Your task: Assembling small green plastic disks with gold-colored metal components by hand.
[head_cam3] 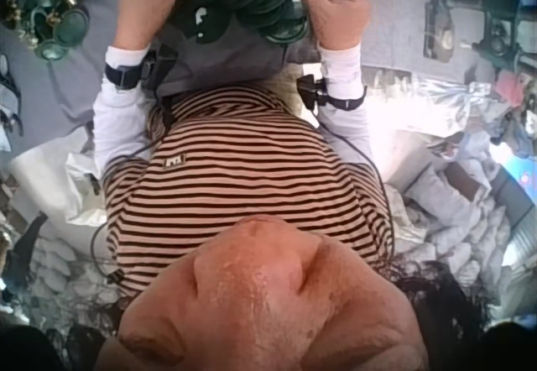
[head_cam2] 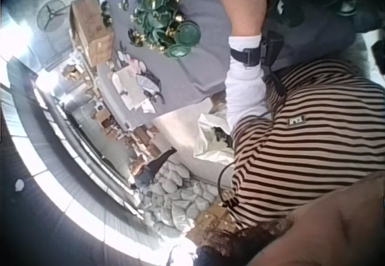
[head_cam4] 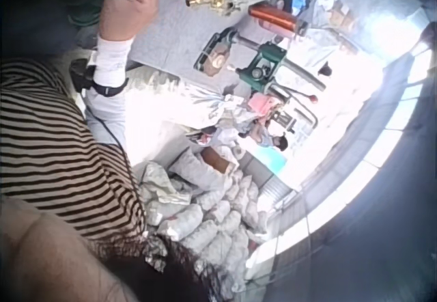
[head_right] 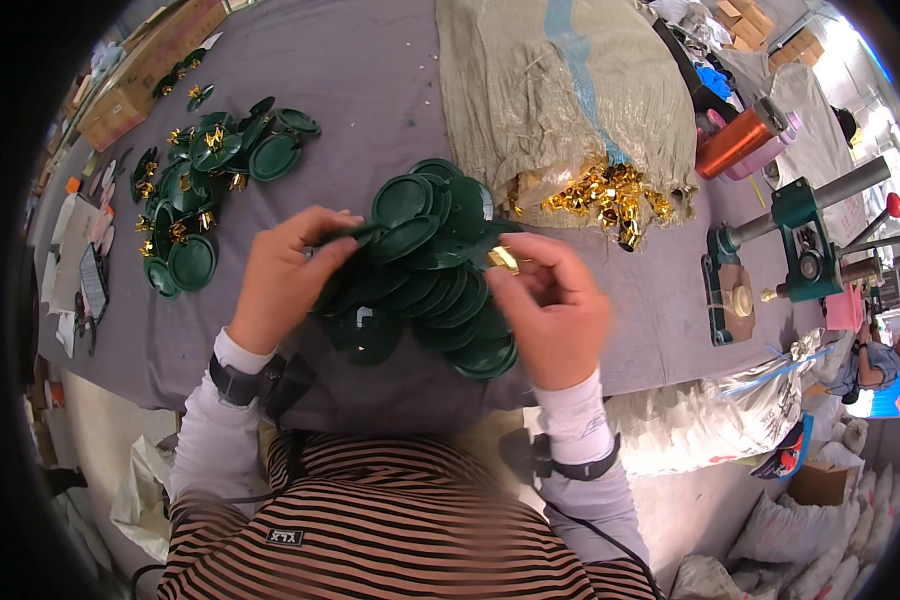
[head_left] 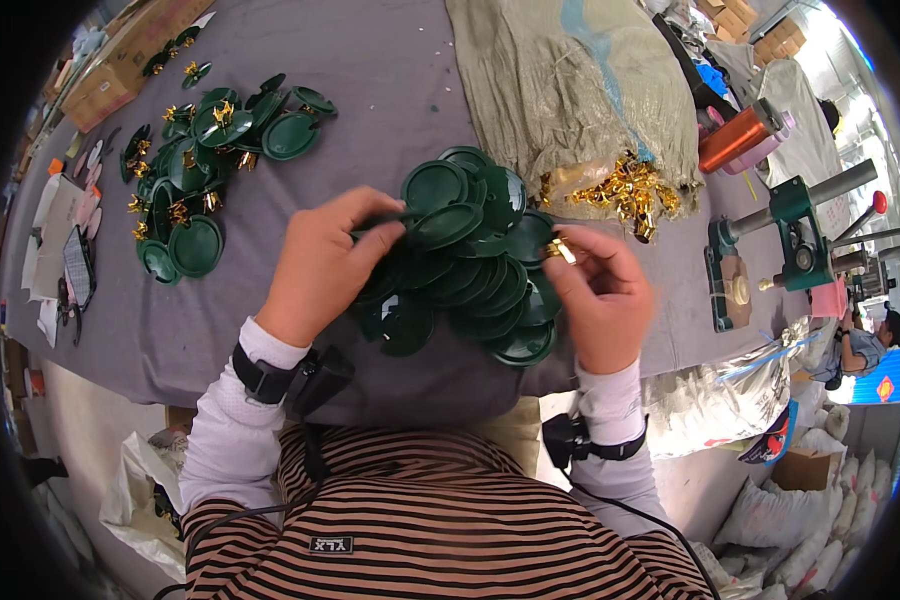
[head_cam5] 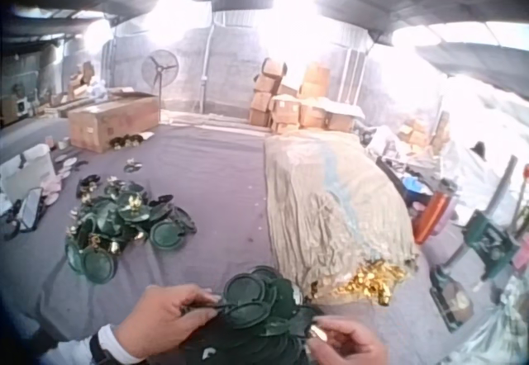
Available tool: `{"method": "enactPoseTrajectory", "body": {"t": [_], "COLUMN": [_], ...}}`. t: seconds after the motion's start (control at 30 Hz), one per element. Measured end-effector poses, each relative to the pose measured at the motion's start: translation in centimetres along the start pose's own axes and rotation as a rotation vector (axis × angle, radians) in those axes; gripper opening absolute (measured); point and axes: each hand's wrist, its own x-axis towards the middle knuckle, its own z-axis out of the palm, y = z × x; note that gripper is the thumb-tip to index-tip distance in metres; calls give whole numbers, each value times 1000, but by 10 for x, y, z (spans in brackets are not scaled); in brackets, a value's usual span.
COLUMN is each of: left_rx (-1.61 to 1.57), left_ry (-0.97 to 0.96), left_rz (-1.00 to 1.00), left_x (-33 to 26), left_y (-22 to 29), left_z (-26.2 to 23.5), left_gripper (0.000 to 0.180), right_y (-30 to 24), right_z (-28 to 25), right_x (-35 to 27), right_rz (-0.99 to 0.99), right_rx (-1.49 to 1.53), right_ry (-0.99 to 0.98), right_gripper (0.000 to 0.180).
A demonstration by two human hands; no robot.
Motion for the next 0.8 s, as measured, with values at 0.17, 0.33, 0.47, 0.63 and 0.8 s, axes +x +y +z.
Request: {"method": "enactPoseTrajectory", "body": {"t": [0.17,0.33,0.47,0.63,0.8], "left_rx": [-640,-789,-336,-218,-584], "left_ry": [43,61,109,253,128], "left_rz": [-143,-75,-8,206,70], "left_x": [-13,-31,-46,-54,-54], "left_y": [23,25,31,31,24], "left_z": [8,34,41,51,52], "left_gripper": [14,17,23,20,22], "right_y": [-9,-10,-8,-2,0], "right_z": [38,55,54,52,48], "right_x": [-11,-12,-17,-30,-31], "right_rz": [-333,-534,-532,52,249], "right_rx": [-180,-379,-463,207,608], "right_ry": [-92,-93,-93,-126,-156], "right_gripper": [30,30,28,30,34]}}
